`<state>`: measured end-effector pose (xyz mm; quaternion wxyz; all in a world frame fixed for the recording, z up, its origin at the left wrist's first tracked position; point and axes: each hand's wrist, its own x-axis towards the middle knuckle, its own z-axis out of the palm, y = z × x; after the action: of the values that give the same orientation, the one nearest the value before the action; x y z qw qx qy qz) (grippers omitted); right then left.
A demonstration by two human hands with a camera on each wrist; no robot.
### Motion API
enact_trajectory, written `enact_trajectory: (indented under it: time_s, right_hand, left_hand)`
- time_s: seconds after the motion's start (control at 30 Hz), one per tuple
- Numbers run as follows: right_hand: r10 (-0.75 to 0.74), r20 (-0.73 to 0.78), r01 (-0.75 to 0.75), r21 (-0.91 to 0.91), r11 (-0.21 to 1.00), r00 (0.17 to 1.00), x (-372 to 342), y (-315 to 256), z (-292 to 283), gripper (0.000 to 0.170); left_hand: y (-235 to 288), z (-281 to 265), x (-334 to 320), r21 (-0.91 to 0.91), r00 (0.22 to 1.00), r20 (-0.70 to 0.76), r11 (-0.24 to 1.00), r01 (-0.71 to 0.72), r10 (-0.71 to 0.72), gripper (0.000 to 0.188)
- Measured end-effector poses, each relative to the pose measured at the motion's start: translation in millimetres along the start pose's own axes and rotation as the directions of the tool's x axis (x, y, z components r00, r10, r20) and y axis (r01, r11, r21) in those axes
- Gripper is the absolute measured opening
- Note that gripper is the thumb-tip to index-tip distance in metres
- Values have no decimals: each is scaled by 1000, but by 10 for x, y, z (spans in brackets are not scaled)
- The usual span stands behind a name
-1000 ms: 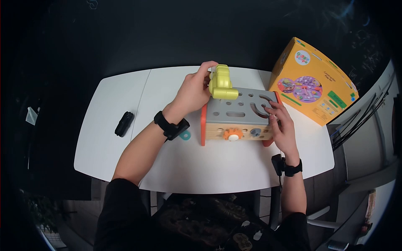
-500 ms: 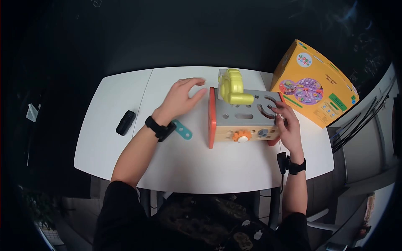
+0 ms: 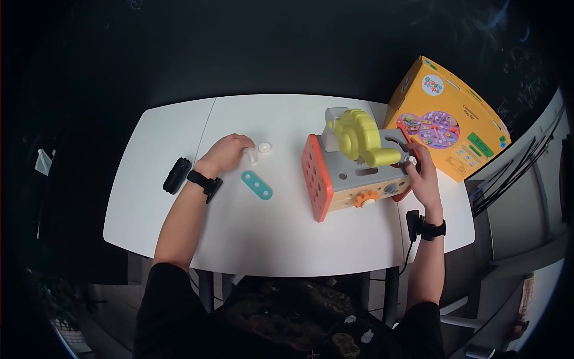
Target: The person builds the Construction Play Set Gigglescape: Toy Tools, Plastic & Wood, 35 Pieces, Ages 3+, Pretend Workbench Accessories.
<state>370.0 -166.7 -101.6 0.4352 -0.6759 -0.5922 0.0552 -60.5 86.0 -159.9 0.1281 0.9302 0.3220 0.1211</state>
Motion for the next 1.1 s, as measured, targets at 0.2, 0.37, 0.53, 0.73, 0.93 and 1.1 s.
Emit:
enact_trajectory:
  time_s: [0.2, 0.37, 0.53, 0.73, 0.93, 1.1]
  right_hand:
    - [16, 4, -16, 3, 1000, 1000, 65, 87, -48, 37]
    - [-1, -5, 1, 11, 1000, 1000, 98, 125, -48, 38]
    - [0, -8, 0, 25, 1000, 1000, 98, 142, -34, 39]
    - [-10, -7, 10, 20, 1000, 1000, 99, 124, -26, 38]
    - [-16, -21, 16, -4, 1000, 1000, 87, 61, -17, 37]
    - [-19, -43, 21, 34, 999, 999, 77, 43, 14, 36]
  left_hand:
    - [-54, 15, -92, 44, 996, 38, 996, 79, -81, 28]
    - [-5, -11, -176, 16, 994, 4, 994, 111, -111, 26]
    - [194, -50, -225, -133, 992, -59, 986, 104, -113, 27]
    - [681, -98, -145, -380, 991, -131, 924, -31, -21, 24]
    - [1074, -70, -29, -464, 988, -155, 881, -91, 21, 18]
    - [1218, -45, 77, -449, 967, -247, 877, -169, 60, 24]
